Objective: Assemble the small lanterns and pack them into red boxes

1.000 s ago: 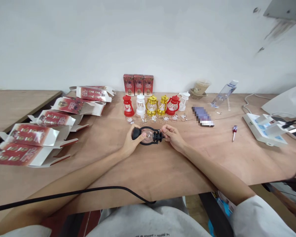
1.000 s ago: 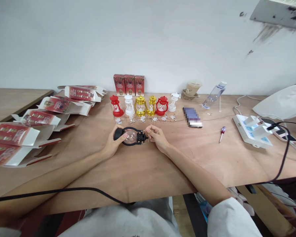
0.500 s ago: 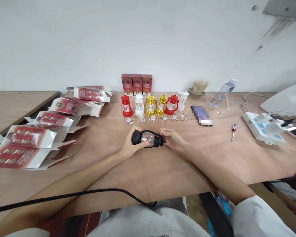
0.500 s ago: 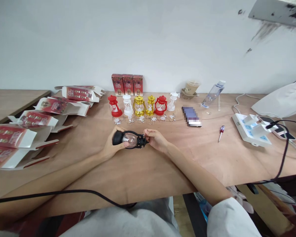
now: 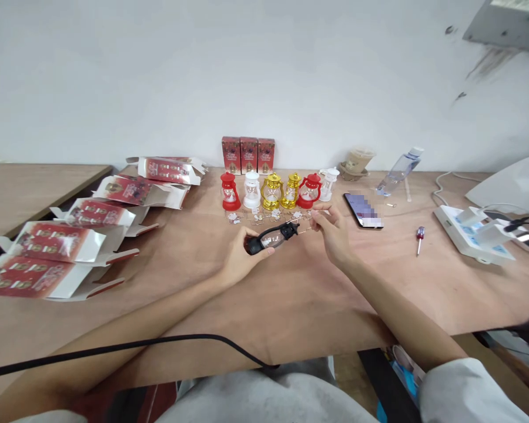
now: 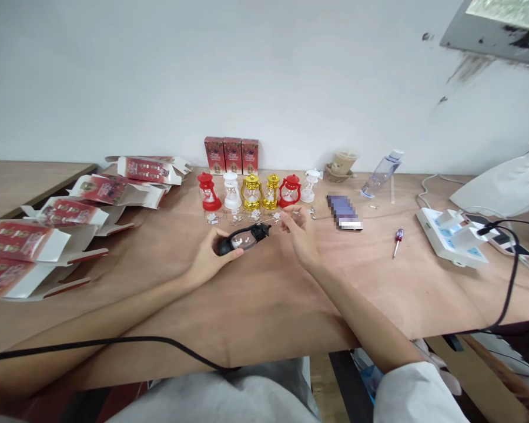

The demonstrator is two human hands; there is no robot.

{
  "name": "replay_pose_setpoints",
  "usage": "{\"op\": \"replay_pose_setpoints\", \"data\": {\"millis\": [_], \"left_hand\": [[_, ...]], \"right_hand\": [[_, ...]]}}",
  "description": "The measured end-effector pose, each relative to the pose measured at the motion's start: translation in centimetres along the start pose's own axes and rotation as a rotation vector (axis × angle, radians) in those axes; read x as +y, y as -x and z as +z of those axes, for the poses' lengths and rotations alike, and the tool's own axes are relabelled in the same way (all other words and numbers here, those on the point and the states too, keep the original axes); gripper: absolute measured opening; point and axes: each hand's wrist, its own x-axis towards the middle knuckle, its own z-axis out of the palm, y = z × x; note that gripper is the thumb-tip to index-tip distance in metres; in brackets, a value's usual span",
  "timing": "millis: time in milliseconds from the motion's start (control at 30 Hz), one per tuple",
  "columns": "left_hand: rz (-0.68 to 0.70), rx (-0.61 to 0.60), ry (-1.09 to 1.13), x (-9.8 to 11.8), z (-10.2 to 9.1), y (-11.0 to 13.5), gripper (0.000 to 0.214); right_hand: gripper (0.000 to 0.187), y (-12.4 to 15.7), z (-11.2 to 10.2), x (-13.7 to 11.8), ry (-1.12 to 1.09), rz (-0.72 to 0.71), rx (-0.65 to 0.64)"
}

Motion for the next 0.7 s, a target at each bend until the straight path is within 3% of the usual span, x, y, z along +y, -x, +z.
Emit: {"op": "replay_pose_setpoints", "data": {"millis": [133, 300, 333, 400, 467, 500, 600, 700], "left_hand": [[0.007, -0.140, 0.008, -0.3, -0.1, 0.2, 0.049], [0.066, -0.239, 0.272, -0.9, 0.2, 0.1, 0.051], [0.071, -0.259, 0.290, -1.0, 0.3, 0.0, 0.050], [0.063, -0.292, 0.291, -1.1, 0.3, -0.2, 0.050], [0.051, -0.317, 0.279, -1.0, 0.2, -0.3, 0.051], [0.051, -0.322, 0.276, -1.0, 0.2, -0.4, 0.051], [0.062, -0.326, 0.261, -0.6, 0.0, -0.3, 0.054], [0.075, -0.341, 0.226, -0.3, -0.2, -0.2, 0.053]], "right_hand": [[0.013, 2.7, 0.6, -2.4, 0.316, -0.319, -0.175], [0.014, 4.1, 1.6, -1.7, 0.613, -0.620, -0.708], [0.014, 3.8, 1.8, -1.3, 0.650, -0.659, -0.713], [0.009, 3.2, 2.0, -0.4, 0.701, -0.707, -0.529], [0.022, 2.6, 2.0, 0.0, 0.691, -0.730, -0.321], [0.032, 2.5, 2.0, 0.0, 0.661, -0.748, -0.283], [0.054, 2.7, 1.9, -0.6, 0.509, -0.793, -0.368], [0.060, 3.1, 2.2, -1.2, 0.441, -0.618, -0.418]]}}
